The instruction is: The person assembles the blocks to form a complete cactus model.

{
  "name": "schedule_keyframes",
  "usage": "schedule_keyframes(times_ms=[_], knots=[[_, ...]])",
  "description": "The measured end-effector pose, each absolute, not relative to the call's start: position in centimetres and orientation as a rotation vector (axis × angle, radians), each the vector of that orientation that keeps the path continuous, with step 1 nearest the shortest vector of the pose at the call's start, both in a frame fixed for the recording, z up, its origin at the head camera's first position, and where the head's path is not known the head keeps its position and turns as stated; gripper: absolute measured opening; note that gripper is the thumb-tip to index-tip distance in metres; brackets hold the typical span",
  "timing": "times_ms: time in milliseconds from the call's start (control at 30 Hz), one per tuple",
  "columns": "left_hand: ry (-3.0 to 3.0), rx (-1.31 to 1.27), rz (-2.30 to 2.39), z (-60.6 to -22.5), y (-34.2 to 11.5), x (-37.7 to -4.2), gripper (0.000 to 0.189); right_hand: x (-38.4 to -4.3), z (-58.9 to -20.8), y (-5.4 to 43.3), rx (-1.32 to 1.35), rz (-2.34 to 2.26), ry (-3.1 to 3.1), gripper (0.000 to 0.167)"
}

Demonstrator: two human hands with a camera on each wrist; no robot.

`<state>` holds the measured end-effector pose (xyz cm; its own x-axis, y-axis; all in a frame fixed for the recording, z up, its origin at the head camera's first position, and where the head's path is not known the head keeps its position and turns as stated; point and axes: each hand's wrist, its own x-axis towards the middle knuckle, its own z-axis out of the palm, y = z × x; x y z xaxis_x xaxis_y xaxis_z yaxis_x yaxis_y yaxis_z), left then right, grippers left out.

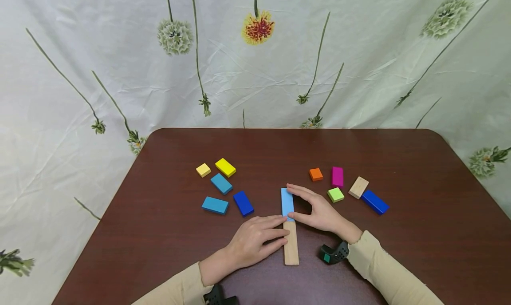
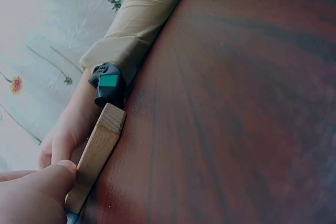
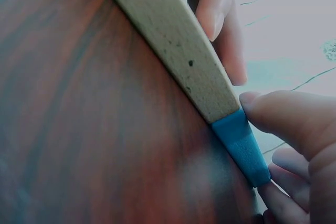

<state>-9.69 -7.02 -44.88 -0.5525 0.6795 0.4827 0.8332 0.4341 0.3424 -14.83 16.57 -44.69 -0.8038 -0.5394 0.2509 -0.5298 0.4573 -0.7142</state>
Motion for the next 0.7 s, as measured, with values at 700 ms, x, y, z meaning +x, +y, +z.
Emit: schedule_keyframes(times_ms=[700], knots=[[-2.419, -1.303, -0.797, -44.78, -6.97, -9.68, 0.024, -15.08, -44.54, 16.46, -0.920, -1.393, 2.759, 0.054]])
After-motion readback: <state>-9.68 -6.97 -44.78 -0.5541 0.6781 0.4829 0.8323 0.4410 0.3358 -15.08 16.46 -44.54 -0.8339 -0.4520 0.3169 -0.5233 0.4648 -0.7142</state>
